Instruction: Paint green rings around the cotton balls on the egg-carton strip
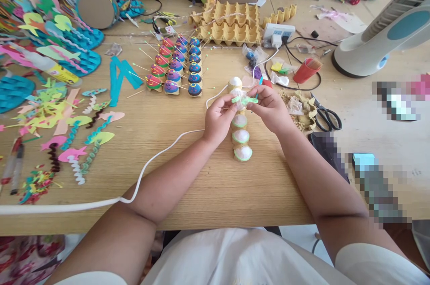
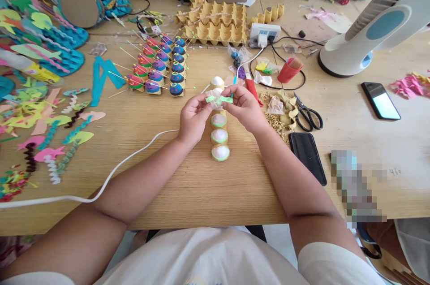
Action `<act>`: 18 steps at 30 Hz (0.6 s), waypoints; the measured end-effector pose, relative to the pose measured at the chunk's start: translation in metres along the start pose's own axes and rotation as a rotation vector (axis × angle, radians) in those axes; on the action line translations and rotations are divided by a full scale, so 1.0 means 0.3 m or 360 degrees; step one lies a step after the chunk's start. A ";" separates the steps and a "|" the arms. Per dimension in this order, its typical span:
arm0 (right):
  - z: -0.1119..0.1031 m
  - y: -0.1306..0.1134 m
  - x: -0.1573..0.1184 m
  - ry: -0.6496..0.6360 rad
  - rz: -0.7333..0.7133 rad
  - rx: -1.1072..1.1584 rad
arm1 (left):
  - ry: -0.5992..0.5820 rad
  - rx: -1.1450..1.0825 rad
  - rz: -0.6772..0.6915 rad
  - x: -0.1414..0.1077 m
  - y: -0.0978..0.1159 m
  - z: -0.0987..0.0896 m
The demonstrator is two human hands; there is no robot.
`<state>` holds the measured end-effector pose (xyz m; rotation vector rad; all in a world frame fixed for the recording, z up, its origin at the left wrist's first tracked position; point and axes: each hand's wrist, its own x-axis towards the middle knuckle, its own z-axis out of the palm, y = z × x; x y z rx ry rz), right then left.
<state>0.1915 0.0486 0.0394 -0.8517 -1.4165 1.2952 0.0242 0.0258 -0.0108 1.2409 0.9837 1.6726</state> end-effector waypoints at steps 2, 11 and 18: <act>-0.002 0.000 0.000 0.0082 -0.0013 0.0023 | 0.0001 0.0006 0.0008 -0.002 0.004 -0.001; -0.015 0.030 0.005 0.0390 -0.0142 -0.0018 | -0.0052 0.0015 -0.0061 -0.006 0.015 0.000; -0.036 0.037 0.020 0.0274 -0.0049 0.0009 | 0.0009 -0.0065 0.0008 0.001 -0.004 -0.002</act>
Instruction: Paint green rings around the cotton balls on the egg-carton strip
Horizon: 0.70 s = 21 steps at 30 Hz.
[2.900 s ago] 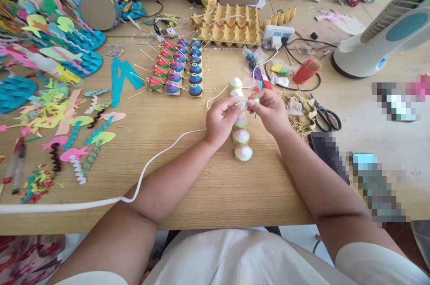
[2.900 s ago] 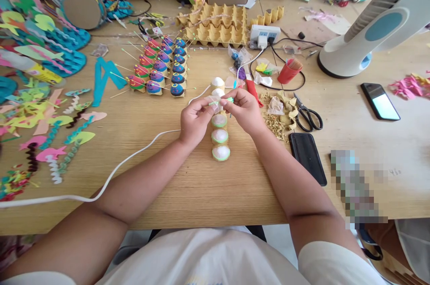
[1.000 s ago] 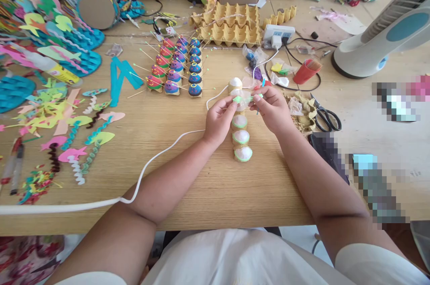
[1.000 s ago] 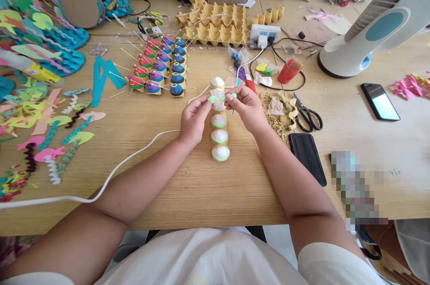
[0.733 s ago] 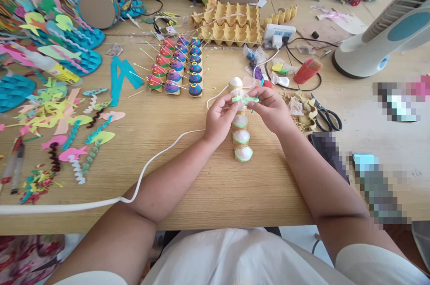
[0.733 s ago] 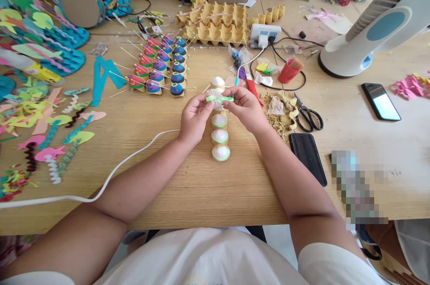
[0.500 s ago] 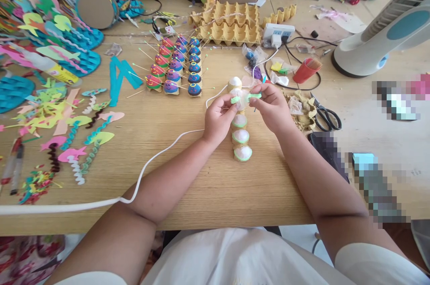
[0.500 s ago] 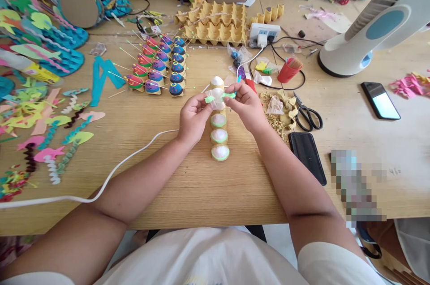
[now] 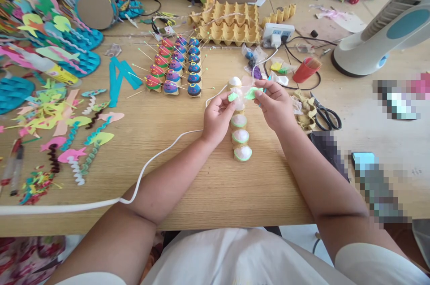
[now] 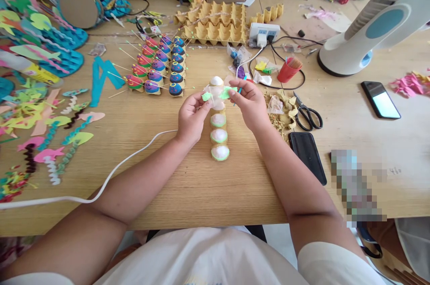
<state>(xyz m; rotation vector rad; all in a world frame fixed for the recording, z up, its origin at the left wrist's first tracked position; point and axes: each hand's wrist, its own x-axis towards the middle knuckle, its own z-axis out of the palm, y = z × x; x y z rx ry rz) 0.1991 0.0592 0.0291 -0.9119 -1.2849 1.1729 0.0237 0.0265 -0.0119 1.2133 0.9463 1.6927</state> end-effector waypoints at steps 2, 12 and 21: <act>-0.005 -0.002 0.004 -0.0011 0.0077 0.0044 | 0.0015 -0.0009 0.0001 0.001 -0.003 -0.002; -0.002 -0.020 -0.002 0.0071 -0.0009 -0.0039 | 0.0010 0.0062 -0.0038 -0.001 -0.008 -0.005; 0.000 -0.028 -0.009 -0.0149 0.0164 0.0111 | -0.0135 0.0116 -0.0028 -0.011 0.027 -0.008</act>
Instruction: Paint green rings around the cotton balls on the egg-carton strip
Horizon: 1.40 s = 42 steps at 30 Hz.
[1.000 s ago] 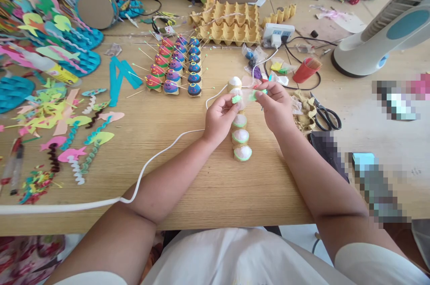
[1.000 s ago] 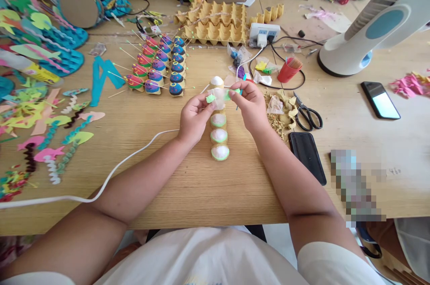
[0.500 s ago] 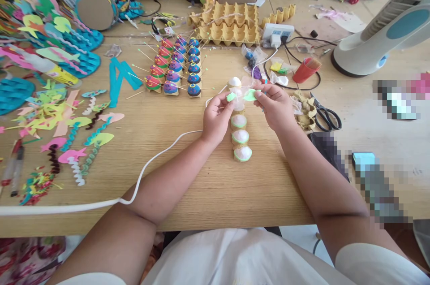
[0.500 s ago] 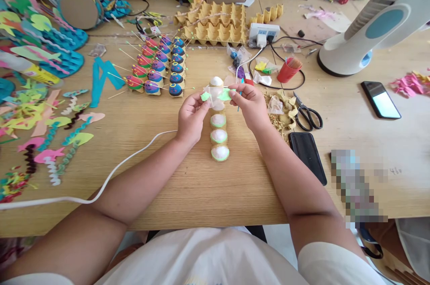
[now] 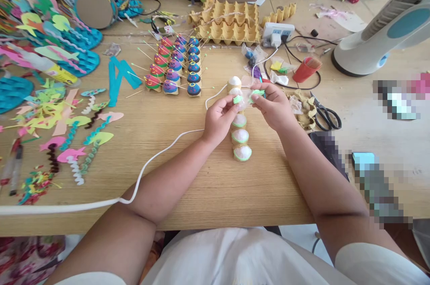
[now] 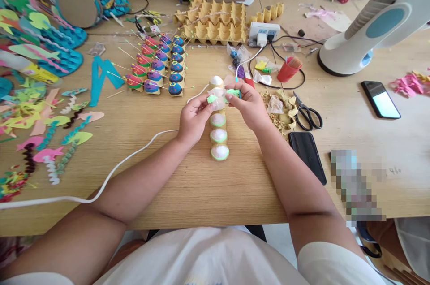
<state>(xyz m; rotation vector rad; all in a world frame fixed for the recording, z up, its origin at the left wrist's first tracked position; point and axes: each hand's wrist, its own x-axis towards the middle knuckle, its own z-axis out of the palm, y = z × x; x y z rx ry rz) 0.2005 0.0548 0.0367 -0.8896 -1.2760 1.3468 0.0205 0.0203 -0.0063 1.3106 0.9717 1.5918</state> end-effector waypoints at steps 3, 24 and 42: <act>0.006 -0.004 -0.003 0.0010 0.0008 0.0008 | -0.0028 0.0042 -0.0097 -0.004 0.012 0.002; 0.001 -0.053 -0.026 -0.0339 0.0527 0.0072 | -0.0210 0.0750 0.0668 -0.006 0.025 -0.034; 0.054 -0.069 -0.033 -0.0164 0.0395 -0.0154 | -0.0123 0.1032 0.0800 -0.032 0.026 -0.029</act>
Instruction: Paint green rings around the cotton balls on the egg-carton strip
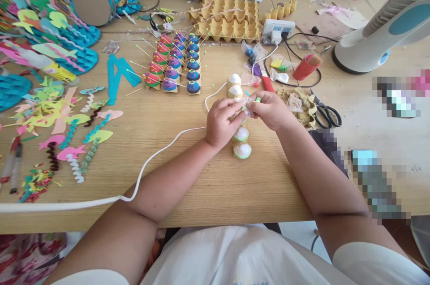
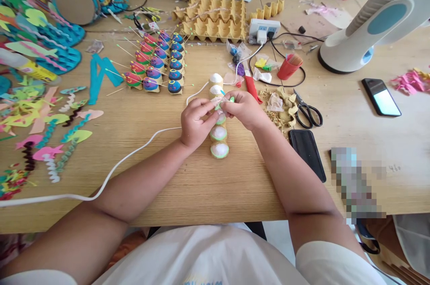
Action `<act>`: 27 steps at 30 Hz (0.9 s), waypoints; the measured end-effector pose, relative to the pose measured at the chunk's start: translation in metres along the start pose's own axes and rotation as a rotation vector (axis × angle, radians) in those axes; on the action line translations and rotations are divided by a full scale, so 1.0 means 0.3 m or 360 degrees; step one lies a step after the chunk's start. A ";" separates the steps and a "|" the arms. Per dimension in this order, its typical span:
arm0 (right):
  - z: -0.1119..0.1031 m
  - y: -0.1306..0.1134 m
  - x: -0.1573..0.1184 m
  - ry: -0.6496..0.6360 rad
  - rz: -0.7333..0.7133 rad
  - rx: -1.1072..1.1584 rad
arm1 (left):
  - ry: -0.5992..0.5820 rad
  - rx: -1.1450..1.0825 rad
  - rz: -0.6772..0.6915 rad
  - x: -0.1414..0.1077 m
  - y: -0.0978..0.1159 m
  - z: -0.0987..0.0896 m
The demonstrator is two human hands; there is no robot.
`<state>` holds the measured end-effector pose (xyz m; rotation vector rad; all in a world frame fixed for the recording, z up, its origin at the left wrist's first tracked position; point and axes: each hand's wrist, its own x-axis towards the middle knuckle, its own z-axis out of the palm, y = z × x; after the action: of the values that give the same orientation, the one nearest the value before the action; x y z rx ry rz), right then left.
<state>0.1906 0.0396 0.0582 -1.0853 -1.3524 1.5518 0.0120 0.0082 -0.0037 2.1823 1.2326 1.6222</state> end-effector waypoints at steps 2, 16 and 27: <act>0.009 -0.001 -0.003 0.0033 0.0001 -0.0010 | 0.0046 -0.0079 -0.0033 0.000 0.004 0.000; -0.048 0.006 0.024 0.0265 0.0063 0.0302 | 0.0262 -0.0863 -0.0902 0.027 -0.004 0.026; -0.153 0.016 0.020 0.0299 -0.0143 -0.1097 | 0.0163 -0.1100 -0.0979 0.041 0.004 0.028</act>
<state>0.2319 0.0593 0.0500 -1.5039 -1.8252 0.8920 0.0207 0.0185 0.0025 1.1763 1.0055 1.5661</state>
